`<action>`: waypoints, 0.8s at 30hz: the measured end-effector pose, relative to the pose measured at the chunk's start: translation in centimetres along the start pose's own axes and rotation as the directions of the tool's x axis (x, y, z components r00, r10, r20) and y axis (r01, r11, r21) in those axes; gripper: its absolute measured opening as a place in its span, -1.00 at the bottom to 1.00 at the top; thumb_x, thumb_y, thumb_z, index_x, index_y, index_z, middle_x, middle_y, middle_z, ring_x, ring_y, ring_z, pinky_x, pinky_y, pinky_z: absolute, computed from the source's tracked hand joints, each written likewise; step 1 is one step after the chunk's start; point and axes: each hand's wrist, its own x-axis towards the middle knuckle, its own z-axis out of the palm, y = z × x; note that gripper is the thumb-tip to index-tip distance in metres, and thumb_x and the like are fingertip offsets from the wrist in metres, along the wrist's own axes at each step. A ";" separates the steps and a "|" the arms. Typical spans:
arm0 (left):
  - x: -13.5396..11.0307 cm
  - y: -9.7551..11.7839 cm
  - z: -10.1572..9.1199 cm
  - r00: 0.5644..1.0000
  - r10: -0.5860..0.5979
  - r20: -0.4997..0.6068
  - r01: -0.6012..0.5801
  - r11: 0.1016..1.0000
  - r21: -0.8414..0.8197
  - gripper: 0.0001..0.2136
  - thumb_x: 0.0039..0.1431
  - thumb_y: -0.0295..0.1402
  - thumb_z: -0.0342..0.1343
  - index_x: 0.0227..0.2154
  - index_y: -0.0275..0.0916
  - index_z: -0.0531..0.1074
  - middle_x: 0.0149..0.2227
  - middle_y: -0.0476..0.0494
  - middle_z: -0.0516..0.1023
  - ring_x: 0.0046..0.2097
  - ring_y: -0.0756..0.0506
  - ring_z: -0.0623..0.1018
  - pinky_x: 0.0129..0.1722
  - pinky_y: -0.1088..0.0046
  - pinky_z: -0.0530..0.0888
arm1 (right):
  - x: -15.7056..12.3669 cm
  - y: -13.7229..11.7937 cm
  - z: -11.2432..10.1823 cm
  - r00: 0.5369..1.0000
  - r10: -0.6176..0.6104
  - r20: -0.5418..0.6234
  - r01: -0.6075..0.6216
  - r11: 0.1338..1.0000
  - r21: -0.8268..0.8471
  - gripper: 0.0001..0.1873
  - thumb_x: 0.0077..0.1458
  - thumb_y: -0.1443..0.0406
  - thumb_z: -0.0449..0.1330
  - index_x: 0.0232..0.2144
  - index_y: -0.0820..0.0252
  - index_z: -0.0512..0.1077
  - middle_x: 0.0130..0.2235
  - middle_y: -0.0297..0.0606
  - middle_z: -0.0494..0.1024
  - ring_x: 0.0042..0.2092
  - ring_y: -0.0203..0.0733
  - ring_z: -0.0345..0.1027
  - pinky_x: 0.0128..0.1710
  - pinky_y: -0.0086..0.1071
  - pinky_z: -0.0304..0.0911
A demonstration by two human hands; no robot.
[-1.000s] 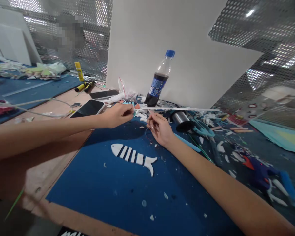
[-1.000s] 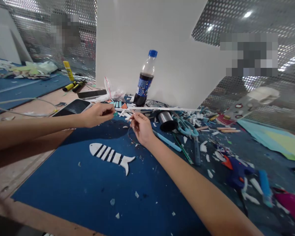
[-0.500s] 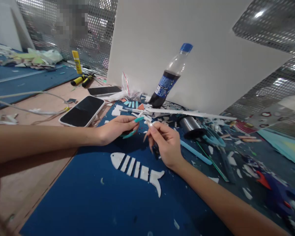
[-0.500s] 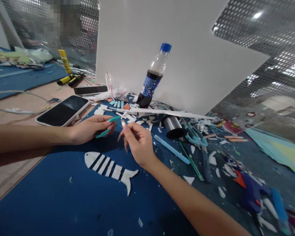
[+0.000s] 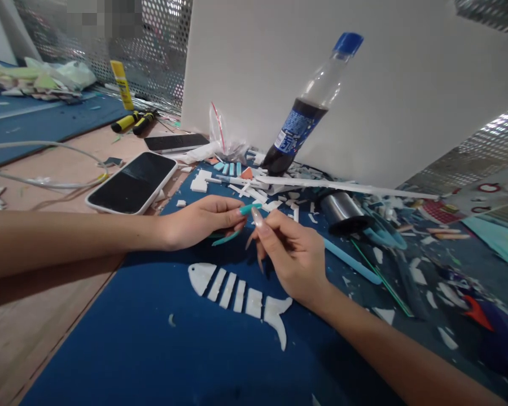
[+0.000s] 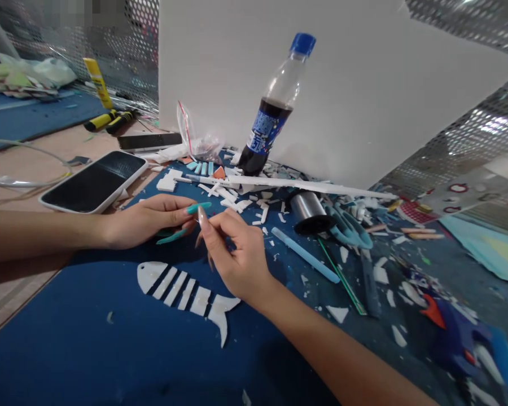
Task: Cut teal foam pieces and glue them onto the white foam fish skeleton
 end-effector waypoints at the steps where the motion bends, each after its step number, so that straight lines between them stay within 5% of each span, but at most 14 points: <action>1: 0.0 0.0 0.0 1.000 0.002 -0.001 -0.002 1.000 0.014 -0.71 0.24 -0.35 -0.19 -0.59 -0.28 0.19 -0.59 0.04 0.19 -0.56 0.09 0.18 -0.56 0.59 0.20 | 0.0 -0.1 0.0 1.000 -0.003 0.001 0.003 1.000 -0.009 -0.72 0.17 0.33 0.02 -0.59 0.13 0.28 -0.69 -0.39 0.29 -0.51 -0.30 0.25 -0.49 -0.41 0.18; 24: -0.1 -0.4 -0.1 0.999 -0.018 0.032 0.019 0.998 -0.057 -0.72 0.24 -0.33 -0.16 -0.58 -0.29 0.19 -0.58 0.04 0.18 -0.54 0.10 0.18 -0.53 0.58 0.17 | 0.1 -0.1 0.4 0.994 -0.110 -0.001 0.109 0.987 -0.120 -0.68 0.15 0.38 0.04 -0.64 0.19 0.22 -0.64 -0.40 0.24 -0.53 -0.38 0.14 -0.52 -0.47 0.12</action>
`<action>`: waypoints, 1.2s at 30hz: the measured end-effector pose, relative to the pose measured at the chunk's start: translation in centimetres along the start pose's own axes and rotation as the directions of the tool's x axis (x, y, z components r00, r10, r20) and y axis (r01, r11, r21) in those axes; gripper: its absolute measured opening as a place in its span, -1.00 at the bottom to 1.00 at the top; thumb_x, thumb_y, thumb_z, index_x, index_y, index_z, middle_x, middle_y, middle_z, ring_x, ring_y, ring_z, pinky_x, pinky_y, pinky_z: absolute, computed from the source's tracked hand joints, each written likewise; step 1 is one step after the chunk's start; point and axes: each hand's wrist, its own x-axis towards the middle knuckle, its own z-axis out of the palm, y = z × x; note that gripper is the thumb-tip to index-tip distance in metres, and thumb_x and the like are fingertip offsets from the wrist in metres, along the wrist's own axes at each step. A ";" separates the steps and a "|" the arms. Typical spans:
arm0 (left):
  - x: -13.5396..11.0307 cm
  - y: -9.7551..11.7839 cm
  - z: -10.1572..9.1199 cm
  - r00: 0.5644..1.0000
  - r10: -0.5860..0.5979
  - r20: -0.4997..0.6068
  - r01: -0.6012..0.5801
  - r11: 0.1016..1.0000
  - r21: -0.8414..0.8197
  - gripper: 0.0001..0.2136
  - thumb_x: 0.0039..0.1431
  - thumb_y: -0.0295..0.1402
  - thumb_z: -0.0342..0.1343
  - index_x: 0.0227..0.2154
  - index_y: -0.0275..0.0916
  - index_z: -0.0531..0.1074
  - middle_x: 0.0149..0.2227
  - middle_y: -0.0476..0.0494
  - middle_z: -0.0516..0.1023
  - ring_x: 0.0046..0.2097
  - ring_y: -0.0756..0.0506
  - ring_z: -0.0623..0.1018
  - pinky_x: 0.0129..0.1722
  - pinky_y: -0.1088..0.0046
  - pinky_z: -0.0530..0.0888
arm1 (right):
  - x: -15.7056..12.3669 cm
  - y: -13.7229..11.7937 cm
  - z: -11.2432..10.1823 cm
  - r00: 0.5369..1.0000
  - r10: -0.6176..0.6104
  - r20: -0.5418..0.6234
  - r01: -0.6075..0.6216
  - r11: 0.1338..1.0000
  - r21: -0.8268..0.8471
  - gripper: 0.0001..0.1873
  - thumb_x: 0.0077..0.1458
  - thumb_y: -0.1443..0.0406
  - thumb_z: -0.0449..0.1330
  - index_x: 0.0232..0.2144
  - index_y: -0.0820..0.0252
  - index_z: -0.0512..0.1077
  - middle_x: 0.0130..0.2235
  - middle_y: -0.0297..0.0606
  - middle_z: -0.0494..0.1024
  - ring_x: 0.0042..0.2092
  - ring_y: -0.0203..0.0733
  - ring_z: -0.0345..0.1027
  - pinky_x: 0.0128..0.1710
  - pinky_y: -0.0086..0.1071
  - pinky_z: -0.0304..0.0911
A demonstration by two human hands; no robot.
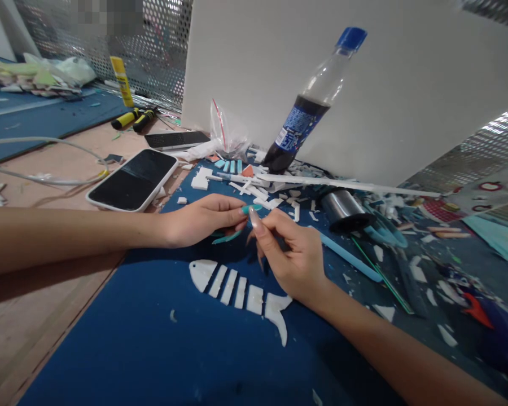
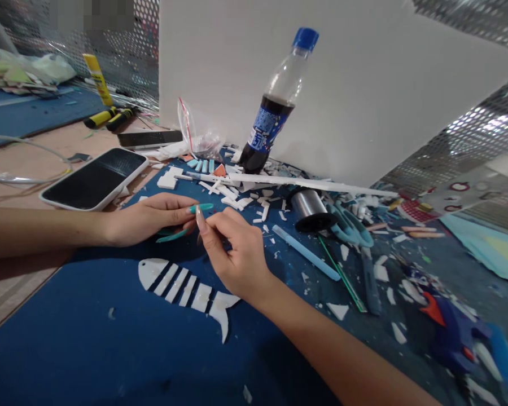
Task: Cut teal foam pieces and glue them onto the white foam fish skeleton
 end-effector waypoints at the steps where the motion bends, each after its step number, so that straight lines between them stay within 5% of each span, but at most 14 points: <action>1: 0.0 0.0 0.0 1.000 0.002 0.001 -0.002 1.000 0.001 -0.72 0.24 -0.34 -0.16 -0.58 -0.28 0.19 -0.58 0.04 0.18 -0.54 0.09 0.18 -0.53 0.58 0.17 | 0.0 0.0 0.0 1.000 -0.010 0.001 0.010 1.000 -0.002 -0.68 0.16 0.38 0.03 -0.64 0.19 0.22 -0.64 -0.40 0.23 -0.53 -0.38 0.14 -0.51 -0.47 0.12; 14: 0.1 -0.3 0.1 0.999 0.042 -0.004 -0.043 0.995 -0.088 -0.81 0.18 -0.41 -0.07 -0.53 -0.30 0.29 -0.58 0.06 0.22 -0.57 0.12 0.17 -0.58 0.58 0.13 | 0.0 0.5 0.1 0.998 -0.018 0.053 0.021 0.998 -0.054 -0.70 0.20 0.35 0.00 -0.59 0.18 0.23 -0.63 -0.40 0.24 -0.52 -0.37 0.13 -0.49 -0.44 0.09; 21: 0.1 -0.9 0.2 0.971 0.127 -0.201 -0.153 0.980 -0.124 -0.74 0.14 -0.38 0.00 -0.62 -0.27 0.13 -0.62 0.08 0.16 -0.58 0.11 0.16 -0.58 0.58 0.12 | 0.2 0.9 -0.2 0.989 0.115 0.096 -0.119 0.992 0.044 -0.69 0.22 0.26 -0.03 -0.56 0.18 0.26 -0.65 -0.41 0.28 -0.52 -0.36 0.22 -0.46 -0.44 0.13; 30: -0.1 -0.5 0.5 0.949 0.195 -0.246 -0.144 0.967 0.210 -0.75 0.20 -0.37 -0.10 -0.60 -0.26 0.14 -0.60 0.10 0.12 -0.56 0.10 0.15 -0.57 0.55 0.12 | 0.3 1.1 0.1 0.961 0.247 0.121 -0.260 0.960 0.104 -0.69 0.21 0.22 -0.04 -0.55 0.18 0.22 -0.63 -0.43 0.26 -0.59 -0.38 0.17 -0.52 -0.46 0.10; 36: -0.8 0.0 0.8 0.878 0.387 -0.281 -0.135 0.765 0.630 -0.72 0.18 -0.43 -0.10 -0.63 -0.25 0.04 -0.61 0.09 0.04 -0.54 0.08 0.11 -0.55 0.52 0.07 | 0.5 1.1 0.1 0.958 0.247 0.143 -0.251 0.968 0.011 -0.71 0.17 0.31 -0.04 -0.59 0.19 0.23 -0.60 -0.39 0.26 -0.54 -0.35 0.18 -0.47 -0.43 0.10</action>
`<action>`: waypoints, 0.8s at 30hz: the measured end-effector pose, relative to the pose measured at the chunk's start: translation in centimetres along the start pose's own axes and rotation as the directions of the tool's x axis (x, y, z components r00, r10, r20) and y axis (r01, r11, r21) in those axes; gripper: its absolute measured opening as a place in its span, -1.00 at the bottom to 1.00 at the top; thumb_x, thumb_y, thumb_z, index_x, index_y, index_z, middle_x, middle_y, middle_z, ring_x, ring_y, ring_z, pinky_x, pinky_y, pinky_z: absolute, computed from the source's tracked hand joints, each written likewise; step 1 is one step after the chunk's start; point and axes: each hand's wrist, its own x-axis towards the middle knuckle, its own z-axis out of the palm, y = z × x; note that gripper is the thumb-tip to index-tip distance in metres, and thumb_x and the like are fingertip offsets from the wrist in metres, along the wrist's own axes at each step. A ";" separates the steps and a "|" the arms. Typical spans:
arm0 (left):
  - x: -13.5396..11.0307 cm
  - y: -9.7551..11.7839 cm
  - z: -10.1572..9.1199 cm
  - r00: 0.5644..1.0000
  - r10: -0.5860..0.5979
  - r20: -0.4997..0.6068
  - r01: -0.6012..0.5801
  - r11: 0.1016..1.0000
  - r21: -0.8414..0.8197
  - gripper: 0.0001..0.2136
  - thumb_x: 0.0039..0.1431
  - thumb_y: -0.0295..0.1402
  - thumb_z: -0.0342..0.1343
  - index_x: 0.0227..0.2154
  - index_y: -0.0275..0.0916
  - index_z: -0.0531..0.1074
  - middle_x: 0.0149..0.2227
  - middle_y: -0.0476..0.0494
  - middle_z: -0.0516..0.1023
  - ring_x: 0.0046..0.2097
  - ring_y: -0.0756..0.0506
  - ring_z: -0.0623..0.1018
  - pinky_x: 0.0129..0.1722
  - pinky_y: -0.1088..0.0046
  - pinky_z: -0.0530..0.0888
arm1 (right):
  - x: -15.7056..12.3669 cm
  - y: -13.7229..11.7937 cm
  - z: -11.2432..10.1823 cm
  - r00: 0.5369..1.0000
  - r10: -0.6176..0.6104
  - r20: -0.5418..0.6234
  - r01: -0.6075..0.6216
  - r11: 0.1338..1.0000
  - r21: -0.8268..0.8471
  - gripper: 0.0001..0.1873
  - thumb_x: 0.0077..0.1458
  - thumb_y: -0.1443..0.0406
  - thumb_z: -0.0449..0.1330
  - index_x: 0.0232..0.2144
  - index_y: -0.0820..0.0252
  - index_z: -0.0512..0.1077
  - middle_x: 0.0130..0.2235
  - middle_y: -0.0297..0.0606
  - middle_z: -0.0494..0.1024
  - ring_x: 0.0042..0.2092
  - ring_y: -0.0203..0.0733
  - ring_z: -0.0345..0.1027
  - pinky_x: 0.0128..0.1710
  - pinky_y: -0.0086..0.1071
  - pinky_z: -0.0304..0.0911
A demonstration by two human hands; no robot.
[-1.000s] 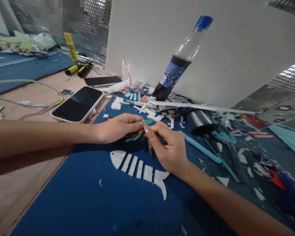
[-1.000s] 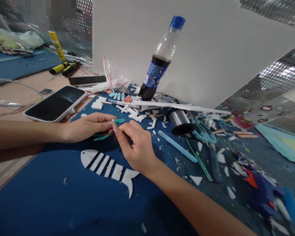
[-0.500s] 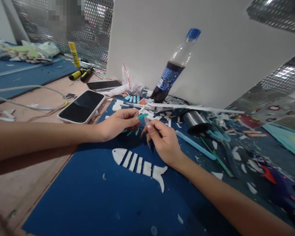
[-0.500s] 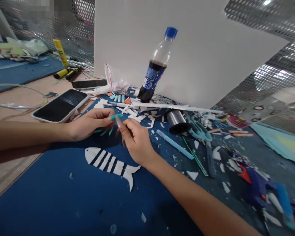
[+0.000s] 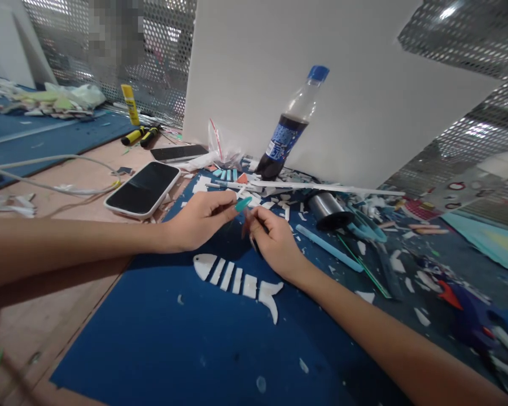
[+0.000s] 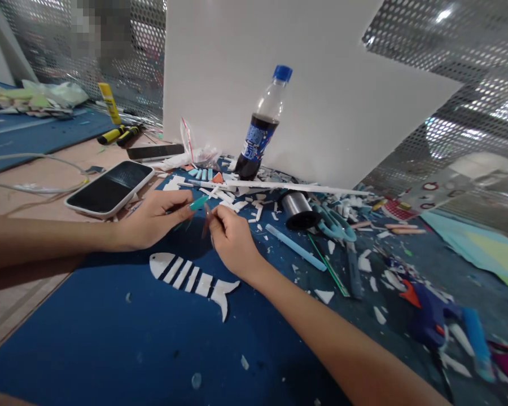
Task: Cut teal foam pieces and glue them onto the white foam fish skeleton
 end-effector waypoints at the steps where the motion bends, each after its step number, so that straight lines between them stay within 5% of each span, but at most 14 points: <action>1: -0.1 0.1 0.0 0.999 0.031 -0.004 -0.031 0.999 0.042 -0.72 0.18 -0.44 -0.09 -0.63 -0.25 0.03 -0.62 0.09 0.04 -0.54 0.08 0.11 -0.54 0.52 0.07 | 0.0 0.0 0.0 1.000 0.005 0.011 -0.005 1.000 -0.001 -0.71 0.17 0.31 -0.05 -0.58 0.20 0.24 -0.60 -0.39 0.27 -0.54 -0.35 0.19 -0.46 -0.43 0.11; 5: -0.1 0.1 0.0 0.996 0.084 0.028 -0.087 0.988 0.126 -0.75 0.18 -0.47 -0.11 -0.60 -0.24 0.05 -0.60 0.09 0.09 -0.53 0.08 0.13 -0.52 0.54 0.10 | 0.1 0.2 0.0 0.998 0.025 0.050 -0.027 0.999 0.031 -0.68 0.19 0.26 -0.07 -0.57 0.20 0.27 -0.62 -0.38 0.29 -0.56 -0.34 0.20 -0.48 -0.43 0.11; 9: 0.1 0.2 0.1 0.999 0.017 0.040 -0.023 0.989 0.148 -0.78 0.19 -0.44 -0.14 -0.57 -0.24 0.08 -0.59 0.07 0.14 -0.53 0.07 0.17 -0.53 0.54 0.12 | 0.0 0.4 0.1 0.999 0.020 0.045 -0.024 0.997 0.074 -0.67 0.21 0.23 -0.07 -0.56 0.20 0.26 -0.64 -0.40 0.29 -0.57 -0.34 0.20 -0.47 -0.44 0.12; 24: 0.0 0.1 0.1 0.999 -0.051 0.011 0.050 0.997 0.055 -0.80 0.19 -0.40 -0.13 -0.55 -0.24 0.13 -0.58 0.07 0.13 -0.52 0.07 0.17 -0.52 0.54 0.14 | 0.0 0.7 0.2 0.999 0.007 0.054 -0.022 0.960 0.280 -0.63 0.19 0.11 -0.03 -0.57 0.19 0.23 -0.64 -0.48 0.16 -0.63 -0.43 0.01 -0.58 -0.47 -0.01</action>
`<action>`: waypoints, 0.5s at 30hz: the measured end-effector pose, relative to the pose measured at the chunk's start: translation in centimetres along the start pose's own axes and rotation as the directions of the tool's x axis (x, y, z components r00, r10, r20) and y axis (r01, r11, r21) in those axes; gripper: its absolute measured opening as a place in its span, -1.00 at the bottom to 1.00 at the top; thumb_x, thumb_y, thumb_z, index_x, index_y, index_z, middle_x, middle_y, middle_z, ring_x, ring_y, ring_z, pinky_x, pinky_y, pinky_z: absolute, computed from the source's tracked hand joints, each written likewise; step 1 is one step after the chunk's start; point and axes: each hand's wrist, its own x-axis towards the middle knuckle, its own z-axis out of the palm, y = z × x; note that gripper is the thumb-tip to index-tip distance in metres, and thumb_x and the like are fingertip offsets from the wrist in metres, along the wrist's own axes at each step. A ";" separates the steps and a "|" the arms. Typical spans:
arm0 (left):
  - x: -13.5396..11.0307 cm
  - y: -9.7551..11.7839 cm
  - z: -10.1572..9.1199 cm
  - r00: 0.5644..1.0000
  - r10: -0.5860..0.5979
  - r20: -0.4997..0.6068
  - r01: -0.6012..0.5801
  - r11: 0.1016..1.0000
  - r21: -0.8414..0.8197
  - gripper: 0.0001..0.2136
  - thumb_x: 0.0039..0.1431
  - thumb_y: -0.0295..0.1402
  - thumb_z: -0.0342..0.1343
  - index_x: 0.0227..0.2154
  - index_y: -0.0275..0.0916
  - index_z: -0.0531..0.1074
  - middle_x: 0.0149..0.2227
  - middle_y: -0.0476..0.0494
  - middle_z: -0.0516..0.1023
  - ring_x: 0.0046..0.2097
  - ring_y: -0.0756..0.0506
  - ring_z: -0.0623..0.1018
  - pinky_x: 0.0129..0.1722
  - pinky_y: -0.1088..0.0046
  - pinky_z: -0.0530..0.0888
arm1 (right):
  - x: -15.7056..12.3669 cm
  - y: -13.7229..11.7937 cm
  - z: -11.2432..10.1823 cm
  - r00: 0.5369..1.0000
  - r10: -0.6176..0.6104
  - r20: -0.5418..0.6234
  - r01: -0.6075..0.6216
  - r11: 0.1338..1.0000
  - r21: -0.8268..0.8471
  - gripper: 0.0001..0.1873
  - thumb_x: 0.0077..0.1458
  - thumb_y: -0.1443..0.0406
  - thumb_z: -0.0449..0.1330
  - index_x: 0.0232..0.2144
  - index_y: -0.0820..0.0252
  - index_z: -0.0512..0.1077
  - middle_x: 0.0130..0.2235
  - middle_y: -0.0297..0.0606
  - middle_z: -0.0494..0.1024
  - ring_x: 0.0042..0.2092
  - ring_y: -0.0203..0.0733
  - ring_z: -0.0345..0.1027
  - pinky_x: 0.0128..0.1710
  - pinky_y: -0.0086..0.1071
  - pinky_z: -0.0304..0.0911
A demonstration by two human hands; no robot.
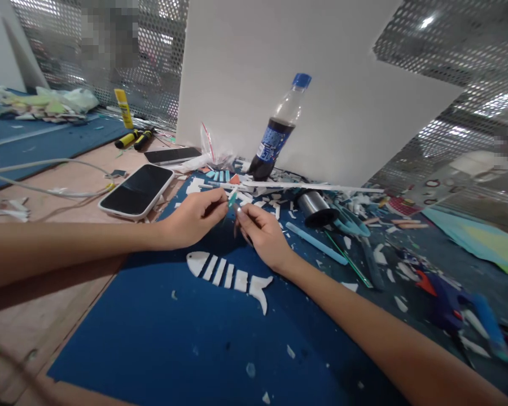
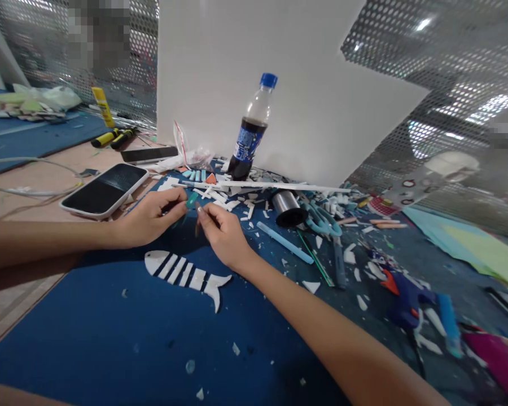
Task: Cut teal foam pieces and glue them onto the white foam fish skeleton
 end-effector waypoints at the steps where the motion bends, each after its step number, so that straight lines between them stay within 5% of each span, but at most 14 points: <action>1: 0.0 -0.1 0.0 1.000 -0.018 -0.008 0.017 0.999 -0.027 -0.79 0.20 -0.38 -0.14 -0.55 -0.24 0.12 -0.58 0.07 0.13 -0.52 0.07 0.16 -0.52 0.54 0.14 | 0.0 -0.1 0.0 1.000 0.009 0.000 -0.009 1.000 -0.004 -0.62 0.19 0.12 -0.03 -0.57 0.20 0.24 -0.65 -0.48 0.17 -0.64 -0.43 0.03 -0.58 -0.47 0.01; 5: 0.2 -0.2 0.1 0.998 -0.043 0.053 0.048 0.993 -0.107 -0.76 0.24 -0.28 -0.19 -0.53 -0.24 0.12 -0.56 0.07 0.15 -0.51 0.07 0.19 -0.51 0.53 0.17 | 0.0 -0.3 -0.1 1.000 -0.023 -0.012 0.022 0.997 -0.075 -0.64 0.19 0.15 -0.02 -0.57 0.21 0.26 -0.64 -0.45 0.20 -0.61 -0.41 0.08 -0.56 -0.47 0.04; 15: 0.3 0.1 0.0 0.991 -0.032 0.130 0.032 0.999 0.004 -0.80 0.20 -0.33 -0.14 -0.50 -0.26 0.24 -0.60 0.06 0.21 -0.55 0.07 0.23 -0.55 0.56 0.15 | -0.2 -0.7 0.0 0.997 -0.077 -0.030 0.071 0.982 -0.177 -0.69 0.19 0.17 -0.03 -0.53 0.17 0.27 -0.61 -0.40 0.24 -0.48 -0.30 0.19 -0.47 -0.43 0.10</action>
